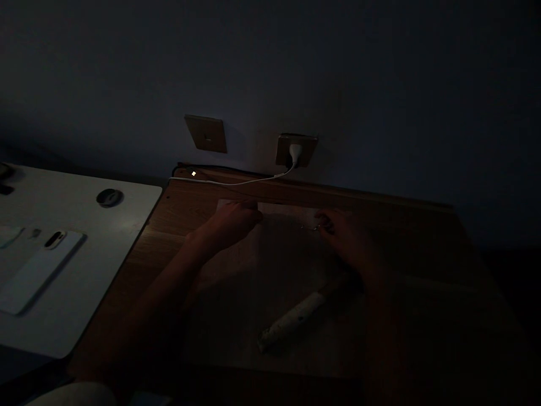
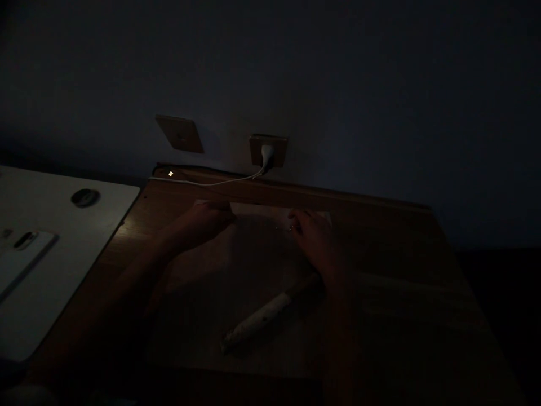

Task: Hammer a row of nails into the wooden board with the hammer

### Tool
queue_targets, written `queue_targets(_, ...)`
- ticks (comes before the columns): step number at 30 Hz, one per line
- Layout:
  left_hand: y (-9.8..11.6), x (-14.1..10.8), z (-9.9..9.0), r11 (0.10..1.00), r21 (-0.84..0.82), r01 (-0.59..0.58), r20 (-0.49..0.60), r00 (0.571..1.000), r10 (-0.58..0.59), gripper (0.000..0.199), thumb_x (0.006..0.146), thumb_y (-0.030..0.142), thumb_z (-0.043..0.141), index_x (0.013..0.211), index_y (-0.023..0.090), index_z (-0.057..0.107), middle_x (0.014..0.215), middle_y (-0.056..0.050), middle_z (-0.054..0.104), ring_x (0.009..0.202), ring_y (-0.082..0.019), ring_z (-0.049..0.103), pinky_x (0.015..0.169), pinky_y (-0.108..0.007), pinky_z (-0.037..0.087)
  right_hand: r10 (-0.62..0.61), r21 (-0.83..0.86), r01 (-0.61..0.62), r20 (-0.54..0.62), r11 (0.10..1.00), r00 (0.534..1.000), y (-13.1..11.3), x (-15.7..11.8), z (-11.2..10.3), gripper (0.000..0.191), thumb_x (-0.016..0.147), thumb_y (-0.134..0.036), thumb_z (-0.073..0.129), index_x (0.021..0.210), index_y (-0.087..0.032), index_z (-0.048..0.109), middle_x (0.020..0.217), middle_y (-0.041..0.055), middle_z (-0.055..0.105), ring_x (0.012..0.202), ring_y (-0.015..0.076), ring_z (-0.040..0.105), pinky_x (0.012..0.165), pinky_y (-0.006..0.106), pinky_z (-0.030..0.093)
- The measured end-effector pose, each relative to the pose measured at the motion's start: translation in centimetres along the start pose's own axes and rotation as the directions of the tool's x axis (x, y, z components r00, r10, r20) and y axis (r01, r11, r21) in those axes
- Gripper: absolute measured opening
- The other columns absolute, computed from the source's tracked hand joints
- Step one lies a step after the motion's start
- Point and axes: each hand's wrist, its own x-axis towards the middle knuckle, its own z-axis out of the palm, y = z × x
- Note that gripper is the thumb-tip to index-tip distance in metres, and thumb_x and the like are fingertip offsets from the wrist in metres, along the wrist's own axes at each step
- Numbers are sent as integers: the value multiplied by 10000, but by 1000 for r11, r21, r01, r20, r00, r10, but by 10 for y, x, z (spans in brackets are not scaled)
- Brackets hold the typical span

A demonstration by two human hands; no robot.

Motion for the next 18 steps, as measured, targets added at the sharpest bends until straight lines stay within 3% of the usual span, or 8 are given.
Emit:
queue_targets(9,4,1,0,999,46,7,32,999,-9,267,978,89,526,1024,164,778,1021,-100,766,856,-213,725,697,-298,465,-41,-112,50,86,992,995,-8,1,-1,192,870,-58,579,871,-199,710,949,89,731,908,241,689,842,339,480)
queue_targets(18,4,0,-3,998,67,-3,31,1000,1,243,973,94,534,988,165,767,1002,-95,767,835,-211,715,698,-306,456,-55,-135,56,7,989,998,-6,-1,6,166,872,-80,570,849,-211,669,926,83,700,874,240,666,807,342,465)
